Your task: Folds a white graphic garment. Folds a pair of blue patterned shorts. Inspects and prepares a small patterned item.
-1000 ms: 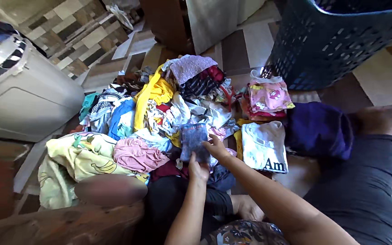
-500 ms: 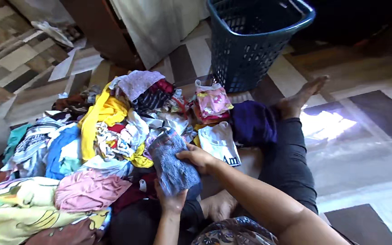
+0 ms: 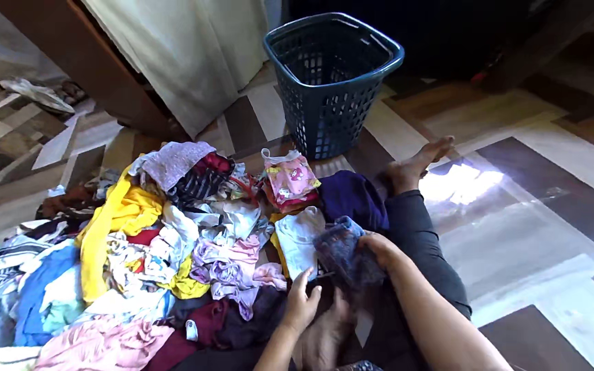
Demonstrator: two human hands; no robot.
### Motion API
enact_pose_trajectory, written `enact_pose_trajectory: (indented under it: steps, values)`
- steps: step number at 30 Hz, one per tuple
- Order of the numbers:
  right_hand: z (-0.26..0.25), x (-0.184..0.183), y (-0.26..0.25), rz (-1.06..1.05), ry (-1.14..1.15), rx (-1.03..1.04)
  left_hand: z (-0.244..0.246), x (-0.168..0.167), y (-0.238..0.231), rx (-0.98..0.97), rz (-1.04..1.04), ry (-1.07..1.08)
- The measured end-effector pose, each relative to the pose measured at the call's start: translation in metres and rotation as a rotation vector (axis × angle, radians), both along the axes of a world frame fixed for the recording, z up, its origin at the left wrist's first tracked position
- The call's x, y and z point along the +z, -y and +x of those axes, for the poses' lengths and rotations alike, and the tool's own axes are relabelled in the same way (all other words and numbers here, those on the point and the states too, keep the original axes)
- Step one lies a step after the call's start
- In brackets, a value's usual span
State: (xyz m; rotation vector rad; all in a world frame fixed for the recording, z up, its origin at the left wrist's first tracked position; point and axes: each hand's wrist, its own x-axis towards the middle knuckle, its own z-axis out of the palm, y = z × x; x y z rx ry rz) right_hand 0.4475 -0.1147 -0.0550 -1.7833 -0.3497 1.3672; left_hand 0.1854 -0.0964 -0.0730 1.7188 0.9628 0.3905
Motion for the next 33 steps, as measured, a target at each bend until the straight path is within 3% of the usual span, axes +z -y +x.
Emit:
enact_pose_trajectory:
  steps: [5, 13, 18, 20, 23, 25, 29, 31, 33]
  values:
    - [0.011, -0.015, -0.034, -0.089, 0.106, -0.039, 0.01, -0.011, 0.0, -0.275, 0.11, -0.41]
    - [0.044, -0.023, -0.107, 0.087, 0.124, -0.152, -0.006, -0.037, 0.008, -0.376, 0.226, -0.527]
    - [0.061, 0.009, -0.082, 0.054, 0.087, -0.003, -0.01, -0.04, 0.008, -0.395, 0.202, -0.556]
    - [0.065, 0.024, -0.056, 0.105, 0.0, -0.039, -0.011, -0.045, 0.01, -0.369, 0.208, -0.515]
    - [0.063, 0.016, -0.026, 0.153, -0.135, -0.158, -0.012, -0.042, 0.012, -0.348, 0.202, -0.493]
    - [0.062, 0.006, -0.019, 0.021, 0.013, -0.114, -0.01, -0.039, 0.013, -0.366, 0.196, -0.517]
    - [0.054, -0.011, -0.021, -0.26, 0.571, 0.211, -0.013, -0.028, 0.013, -0.385, 0.147, -0.51]
    - [0.032, -0.011, -0.02, -0.285, 0.799, 0.32, -0.02, -0.016, 0.015, -0.34, 0.137, -0.448]
    - [0.007, -0.019, -0.014, -0.302, 0.876, 0.418, -0.029, -0.01, 0.019, -0.233, 0.206, -0.363]
